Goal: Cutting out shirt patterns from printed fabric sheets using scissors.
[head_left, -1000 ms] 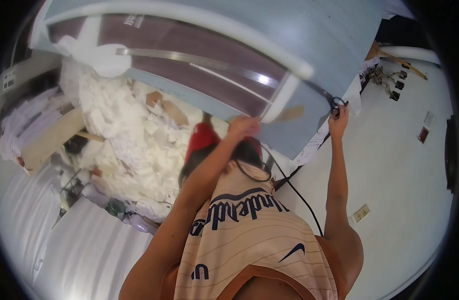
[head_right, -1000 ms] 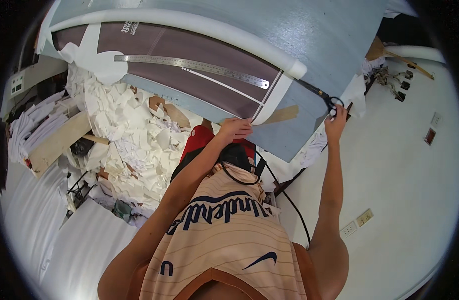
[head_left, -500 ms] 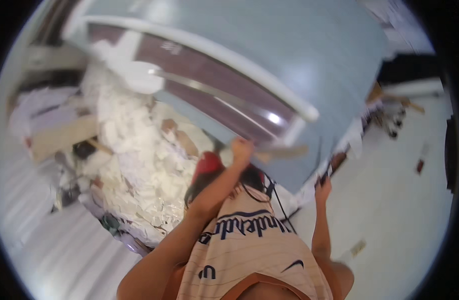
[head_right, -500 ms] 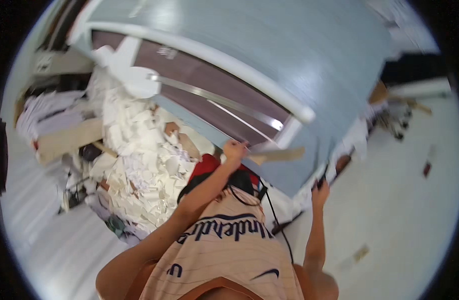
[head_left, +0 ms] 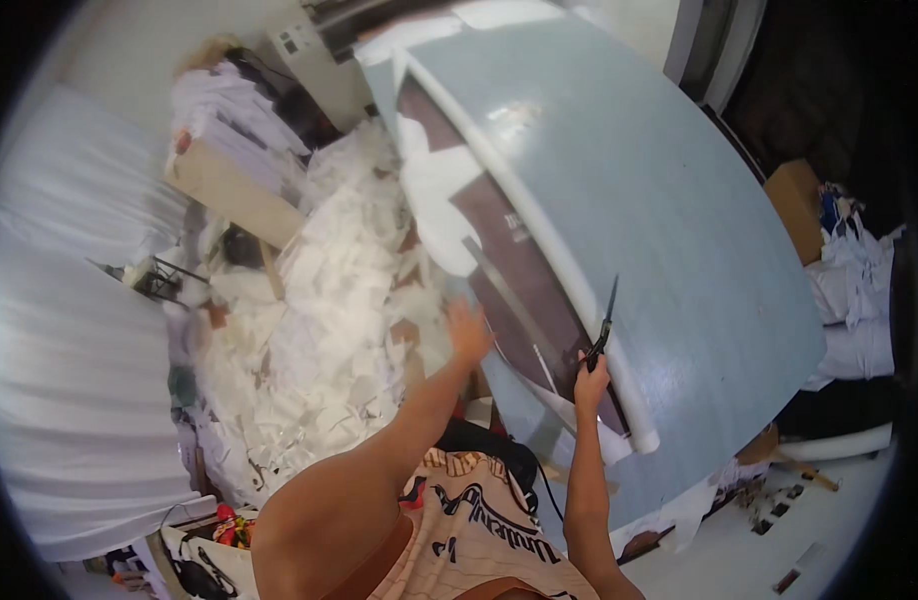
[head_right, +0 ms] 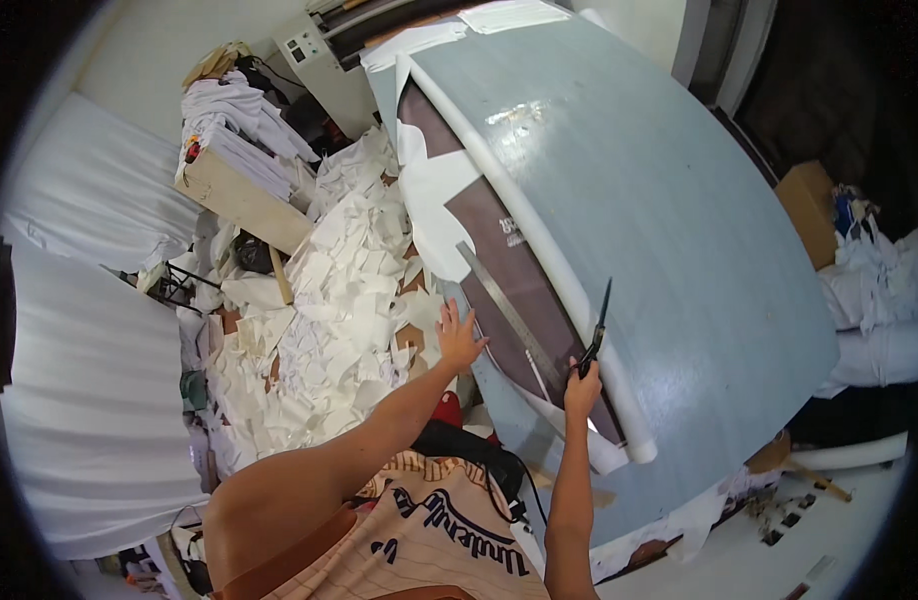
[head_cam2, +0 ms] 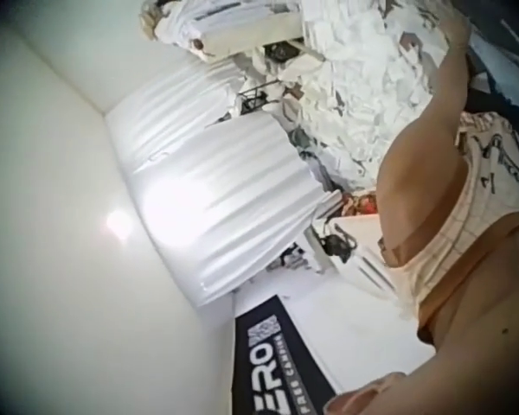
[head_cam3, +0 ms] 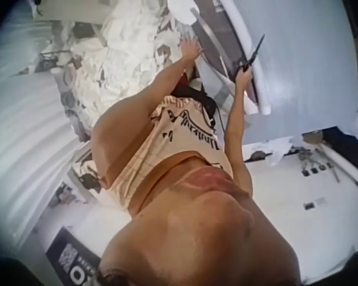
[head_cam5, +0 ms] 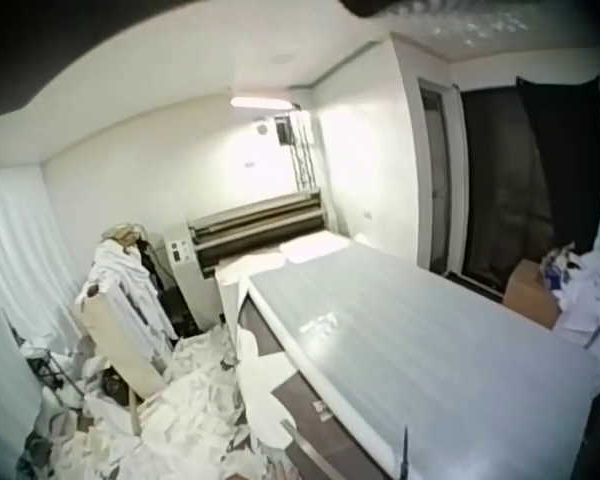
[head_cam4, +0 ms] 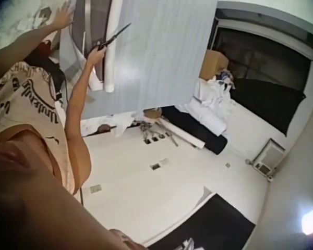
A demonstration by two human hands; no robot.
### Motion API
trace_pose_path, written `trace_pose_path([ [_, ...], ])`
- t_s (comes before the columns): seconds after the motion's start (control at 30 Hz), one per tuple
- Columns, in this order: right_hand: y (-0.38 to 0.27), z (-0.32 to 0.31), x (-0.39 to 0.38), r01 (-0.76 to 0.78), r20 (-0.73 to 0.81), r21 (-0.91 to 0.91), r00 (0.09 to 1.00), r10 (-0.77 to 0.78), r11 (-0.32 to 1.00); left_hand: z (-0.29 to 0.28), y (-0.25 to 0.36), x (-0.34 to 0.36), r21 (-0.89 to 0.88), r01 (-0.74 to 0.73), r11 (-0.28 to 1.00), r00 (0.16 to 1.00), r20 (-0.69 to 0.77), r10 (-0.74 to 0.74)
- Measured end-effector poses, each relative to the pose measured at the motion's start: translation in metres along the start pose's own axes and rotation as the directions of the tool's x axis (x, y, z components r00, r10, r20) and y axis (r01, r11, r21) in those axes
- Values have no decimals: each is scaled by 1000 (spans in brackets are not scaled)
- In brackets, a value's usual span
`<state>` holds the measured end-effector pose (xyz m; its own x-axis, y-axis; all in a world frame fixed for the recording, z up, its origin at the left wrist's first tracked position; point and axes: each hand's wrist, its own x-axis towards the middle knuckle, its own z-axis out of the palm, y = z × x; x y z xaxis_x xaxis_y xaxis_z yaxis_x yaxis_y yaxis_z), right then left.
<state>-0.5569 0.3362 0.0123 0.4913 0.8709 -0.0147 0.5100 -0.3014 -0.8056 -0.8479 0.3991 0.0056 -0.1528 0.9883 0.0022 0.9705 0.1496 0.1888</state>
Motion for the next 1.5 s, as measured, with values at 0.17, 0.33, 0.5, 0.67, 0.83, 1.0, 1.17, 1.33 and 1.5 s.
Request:
trace_pose_path([
  [0.17, -41, 45, 39, 53, 16, 5, 998, -53, 999, -12, -59, 94, 133, -176, 975, 980, -69, 186],
  [0.33, -90, 127, 95, 78, -26, -53, 997, -79, 996, -32, -111, 229, 159, -306, 939, 893, -295, 340],
  [0.5, -160, 240, 156, 97, -89, -72, 991, -103, 993, -85, -176, 378, -713, -156, 684, 987, -144, 76],
  [0.67, -232, 342, 211, 88, -80, -1, 993, -88, 996, -135, -231, 506, -803, 170, 571, 981, 80, -179],
  [0.83, -309, 453, 268, 64, -201, 12, 978, -60, 998, -122, -258, 646, -504, -394, 768, 918, -181, 352],
  [1.0, -363, 546, 326, -79, -117, -41, 990, 74, 996, -77, -316, 823, 271, -611, 744, 777, 22, 630],
  [1.17, -394, 622, 363, -118, -275, -167, 959, 69, 979, -38, -372, 955, 275, -420, 865, 906, 69, 418],
  [1.33, -427, 673, 450, -126, -386, -140, 920, 63, 982, -28, -428, 1066, 43, -145, 989, 981, 135, 138],
  [1.5, -457, 705, 543, -194, -445, -176, 890, 98, 965, -26, -481, 1125, 11, -127, 992, 986, 113, 125],
])
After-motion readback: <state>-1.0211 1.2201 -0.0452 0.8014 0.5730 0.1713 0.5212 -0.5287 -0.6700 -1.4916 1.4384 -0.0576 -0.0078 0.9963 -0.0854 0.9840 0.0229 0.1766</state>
